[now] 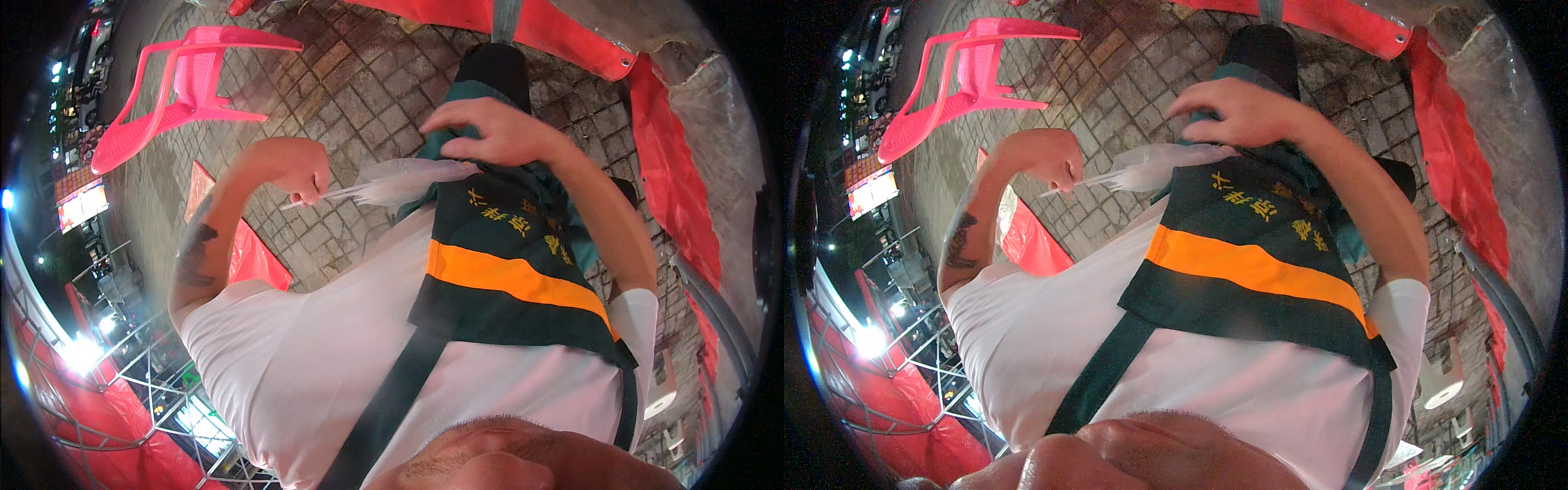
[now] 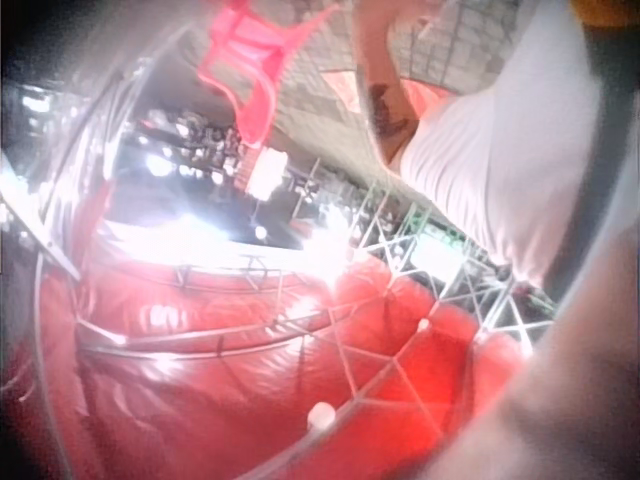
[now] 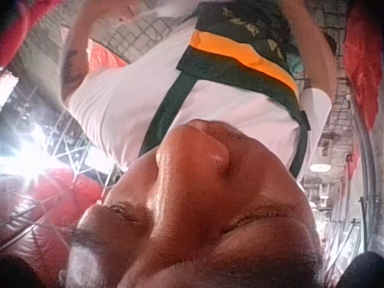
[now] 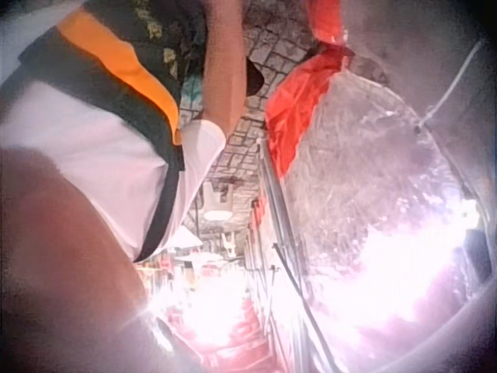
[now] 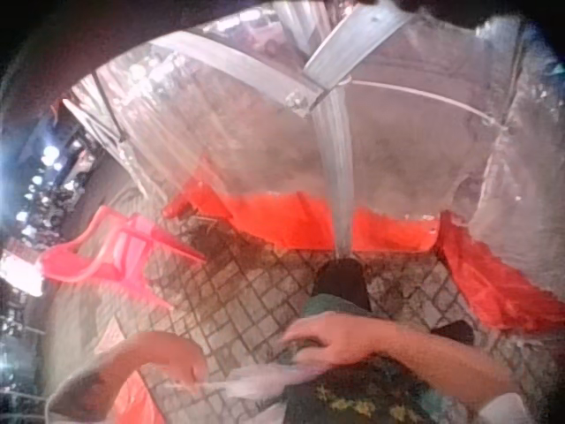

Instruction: The person secures a red tarp to a metal frame using zip ties. They repeatedly thread zip ties through grommets and around frame bars, then tighten them by hand. The person also repositions a pink plastic chair to access different sections of the frame.

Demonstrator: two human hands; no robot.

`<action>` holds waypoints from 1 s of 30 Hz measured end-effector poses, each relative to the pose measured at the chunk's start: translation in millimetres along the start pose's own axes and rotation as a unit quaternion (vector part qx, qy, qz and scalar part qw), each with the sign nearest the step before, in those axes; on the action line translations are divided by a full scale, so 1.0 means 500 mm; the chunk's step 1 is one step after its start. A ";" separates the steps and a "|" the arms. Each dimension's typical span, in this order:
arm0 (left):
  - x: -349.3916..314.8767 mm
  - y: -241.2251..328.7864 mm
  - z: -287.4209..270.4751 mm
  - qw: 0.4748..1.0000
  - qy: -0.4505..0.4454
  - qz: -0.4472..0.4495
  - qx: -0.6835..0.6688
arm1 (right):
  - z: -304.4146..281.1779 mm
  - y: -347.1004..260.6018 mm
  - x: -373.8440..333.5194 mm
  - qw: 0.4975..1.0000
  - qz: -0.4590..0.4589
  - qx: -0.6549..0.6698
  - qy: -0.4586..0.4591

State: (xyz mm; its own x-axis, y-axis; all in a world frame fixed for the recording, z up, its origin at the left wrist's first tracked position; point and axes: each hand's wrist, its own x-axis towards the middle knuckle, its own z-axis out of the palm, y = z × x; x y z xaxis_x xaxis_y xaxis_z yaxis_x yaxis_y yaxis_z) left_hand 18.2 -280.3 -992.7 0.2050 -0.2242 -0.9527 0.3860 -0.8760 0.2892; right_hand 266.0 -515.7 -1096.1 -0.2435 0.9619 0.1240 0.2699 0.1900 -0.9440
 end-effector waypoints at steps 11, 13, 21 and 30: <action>-0.305 0.112 -0.111 0.837 0.543 0.008 0.058 | 0.015 -0.029 0.041 0.987 -0.072 0.102 0.105; -0.294 0.145 -0.133 0.794 0.603 0.028 0.067 | -0.023 -0.034 0.014 0.956 -0.070 0.237 0.160; -0.164 0.260 -0.288 0.670 0.700 0.159 0.189 | -0.049 -0.073 -0.122 0.945 -0.050 0.225 0.234; 0.169 0.360 -0.407 0.837 0.422 0.334 0.102 | 0.001 -0.044 -0.378 0.684 -0.050 0.381 0.620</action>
State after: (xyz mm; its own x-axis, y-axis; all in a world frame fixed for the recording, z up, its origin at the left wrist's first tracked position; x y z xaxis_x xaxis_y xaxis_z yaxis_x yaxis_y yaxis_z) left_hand 287.9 -370.0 -1002.2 0.9095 -0.3857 -0.1552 -0.2111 -0.7499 0.6270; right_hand 305.4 -701.8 -1098.8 0.8802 0.4675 -0.0824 -0.3686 0.5636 -0.7393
